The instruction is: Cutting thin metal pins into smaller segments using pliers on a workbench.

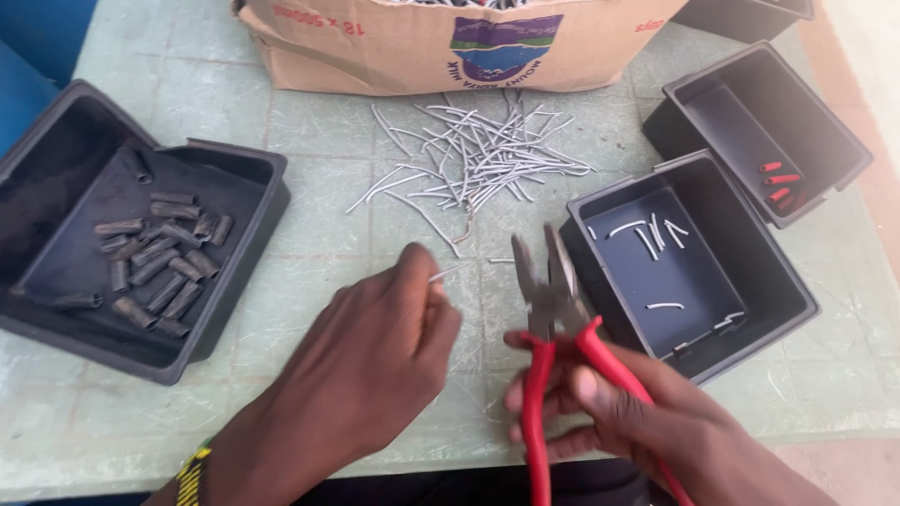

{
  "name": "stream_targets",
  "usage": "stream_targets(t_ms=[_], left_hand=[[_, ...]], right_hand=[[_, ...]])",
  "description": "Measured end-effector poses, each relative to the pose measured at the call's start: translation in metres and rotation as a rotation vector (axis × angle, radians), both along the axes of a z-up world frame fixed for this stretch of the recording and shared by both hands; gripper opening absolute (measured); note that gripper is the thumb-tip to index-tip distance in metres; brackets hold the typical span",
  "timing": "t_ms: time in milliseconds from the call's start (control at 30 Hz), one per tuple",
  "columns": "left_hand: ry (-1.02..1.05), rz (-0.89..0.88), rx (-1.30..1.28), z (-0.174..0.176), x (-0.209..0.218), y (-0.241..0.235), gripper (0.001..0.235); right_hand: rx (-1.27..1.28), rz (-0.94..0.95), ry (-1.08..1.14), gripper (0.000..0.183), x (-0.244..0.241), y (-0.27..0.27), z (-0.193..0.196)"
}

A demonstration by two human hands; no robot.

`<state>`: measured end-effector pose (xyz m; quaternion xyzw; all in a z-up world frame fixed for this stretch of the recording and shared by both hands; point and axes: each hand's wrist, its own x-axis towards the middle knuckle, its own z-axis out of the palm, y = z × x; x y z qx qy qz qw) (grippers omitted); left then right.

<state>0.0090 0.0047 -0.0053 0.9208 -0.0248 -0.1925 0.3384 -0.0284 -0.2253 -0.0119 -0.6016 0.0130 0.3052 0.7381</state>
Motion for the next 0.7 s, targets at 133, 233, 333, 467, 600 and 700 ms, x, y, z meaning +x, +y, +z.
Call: stream_targets(t_ms=[133, 233, 333, 467, 600, 700], left_hand=[[-0.128, -0.033, -0.123, -0.009, 0.002, -0.014, 0.014], [-0.332, -0.064, -0.183, -0.019, 0.003, -0.019, 0.013], [-0.418, -0.109, -0.19, -0.018, 0.002, -0.024, 0.021], [-0.619, -0.158, -0.073, -0.032, -0.001, -0.024, 0.054], [-0.829, -0.204, 0.144, -0.039, -0.004, -0.022, 0.031], [-0.862, -0.197, 0.276, -0.045, -0.008, -0.024, 0.017]], right_hand=[[-0.031, 0.139, 0.111, 0.069, -0.012, -0.011, -0.008], [-0.058, 0.045, 0.1, 0.062, -0.016, -0.005, 0.002], [-0.113, -0.091, 0.182, 0.059, -0.019, 0.0, 0.004], [-0.16, -0.105, 0.269, 0.046, -0.015, 0.004, 0.002], [-0.136, -0.132, 0.233, 0.048, -0.013, 0.008, 0.004], [-0.153, -0.175, 0.265, 0.048, -0.014, 0.007, 0.001]])
